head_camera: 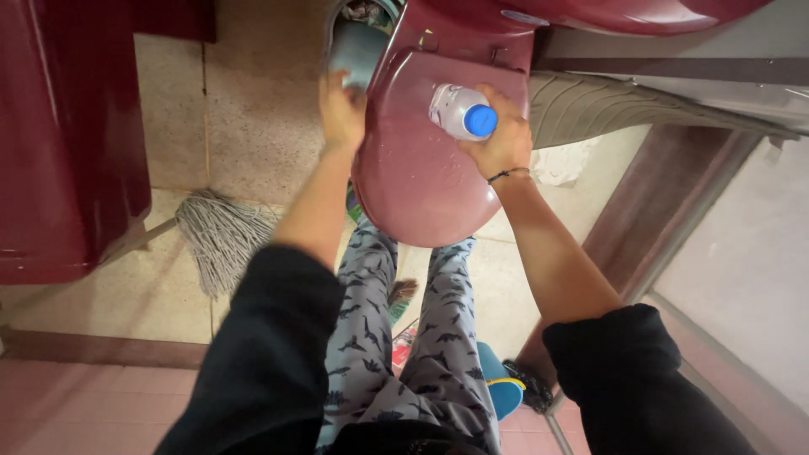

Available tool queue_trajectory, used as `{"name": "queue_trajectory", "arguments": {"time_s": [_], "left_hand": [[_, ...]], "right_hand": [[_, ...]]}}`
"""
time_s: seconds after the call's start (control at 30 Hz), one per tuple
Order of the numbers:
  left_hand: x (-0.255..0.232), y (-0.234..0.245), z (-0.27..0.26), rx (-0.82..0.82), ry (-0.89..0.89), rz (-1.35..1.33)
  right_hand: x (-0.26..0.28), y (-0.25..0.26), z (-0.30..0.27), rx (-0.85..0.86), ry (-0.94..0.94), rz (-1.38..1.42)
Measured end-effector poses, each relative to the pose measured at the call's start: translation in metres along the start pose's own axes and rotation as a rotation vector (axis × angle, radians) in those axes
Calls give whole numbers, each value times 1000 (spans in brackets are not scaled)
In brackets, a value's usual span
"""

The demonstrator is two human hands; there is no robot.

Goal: Clean and organize bathroom toiletries and wash a cup in the sink.

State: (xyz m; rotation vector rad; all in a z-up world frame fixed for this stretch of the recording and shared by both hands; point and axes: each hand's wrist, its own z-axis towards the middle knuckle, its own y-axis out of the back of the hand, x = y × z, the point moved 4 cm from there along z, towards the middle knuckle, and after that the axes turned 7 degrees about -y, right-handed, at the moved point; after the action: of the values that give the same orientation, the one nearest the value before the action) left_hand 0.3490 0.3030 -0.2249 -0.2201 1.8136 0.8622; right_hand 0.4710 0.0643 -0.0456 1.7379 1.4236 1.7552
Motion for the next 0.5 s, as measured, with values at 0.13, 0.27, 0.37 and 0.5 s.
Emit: {"name": "queue_trajectory", "arguments": {"time_s": [0.13,0.27,0.37,0.5], "left_hand": [[22,7,-86,-104,37,-17],[1,26,-169,3,163,-57],[-22,42,-208,13,121,-28],[-29,54,-239,-27,178,-48]], "right_hand": [[0,1,2,-3,-28,-24],[-3,-3,4,21,-85,-47],[-15,1,-6,56,-150,-102],[-28,42,-43,36,-109,-65]]}}
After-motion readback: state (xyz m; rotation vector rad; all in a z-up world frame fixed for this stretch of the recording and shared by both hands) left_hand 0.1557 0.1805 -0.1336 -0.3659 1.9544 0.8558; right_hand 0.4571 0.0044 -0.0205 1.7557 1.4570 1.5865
